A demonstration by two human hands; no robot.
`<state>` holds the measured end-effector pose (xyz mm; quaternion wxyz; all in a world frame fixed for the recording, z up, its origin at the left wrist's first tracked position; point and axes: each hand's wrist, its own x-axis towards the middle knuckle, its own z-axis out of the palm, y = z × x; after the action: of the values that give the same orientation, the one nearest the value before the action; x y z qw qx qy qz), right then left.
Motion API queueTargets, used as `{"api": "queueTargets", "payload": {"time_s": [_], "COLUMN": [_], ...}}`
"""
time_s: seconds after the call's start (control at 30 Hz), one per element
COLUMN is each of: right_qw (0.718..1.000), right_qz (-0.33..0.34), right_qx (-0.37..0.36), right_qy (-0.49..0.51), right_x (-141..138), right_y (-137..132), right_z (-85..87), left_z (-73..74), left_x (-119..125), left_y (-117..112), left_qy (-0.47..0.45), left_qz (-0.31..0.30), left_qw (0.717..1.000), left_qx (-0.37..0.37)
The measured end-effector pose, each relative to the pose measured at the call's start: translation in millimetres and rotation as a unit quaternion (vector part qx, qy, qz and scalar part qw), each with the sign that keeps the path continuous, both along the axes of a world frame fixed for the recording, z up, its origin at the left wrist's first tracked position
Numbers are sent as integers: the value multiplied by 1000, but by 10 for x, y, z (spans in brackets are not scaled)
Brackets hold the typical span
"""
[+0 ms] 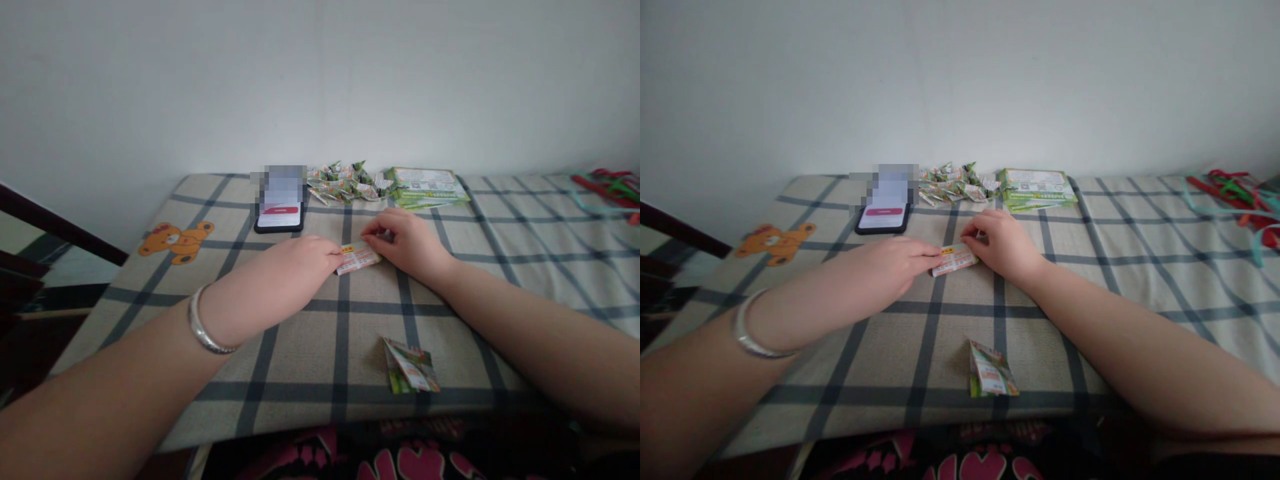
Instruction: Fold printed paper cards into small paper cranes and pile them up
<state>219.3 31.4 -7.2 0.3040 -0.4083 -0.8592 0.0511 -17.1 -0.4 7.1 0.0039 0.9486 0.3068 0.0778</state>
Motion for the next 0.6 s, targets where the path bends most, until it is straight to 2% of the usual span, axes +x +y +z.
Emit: {"api": "queueTargets", "payload": {"time_s": [0.1,0.17,0.23,0.33,0.47,0.6], "right_qw": [996,985,973,965,965,965], "right_qz": [67,162,217,237,234,222], "right_qx": [47,48,51,49,45,42], "right_qy": [17,-22,-66,-102,-110,-135], "right_x": [22,26,22,9,6,-5], "right_y": [-31,-69,-114,-172,-196,-205], "right_z": [28,46,54,53,55,78], "left_z": [16,35,54,79,131,182], "left_x": [15,34,53,56,16,-1], "left_y": [-50,-64,-75,-107,-154,-169], "left_qy": [16,33,49,52,76,85], "left_qz": [5,9,17,29,-9,-33], "left_qw": [1000,999,999,998,996,995], "left_qx": [8,-1,-7,5,54,33]}}
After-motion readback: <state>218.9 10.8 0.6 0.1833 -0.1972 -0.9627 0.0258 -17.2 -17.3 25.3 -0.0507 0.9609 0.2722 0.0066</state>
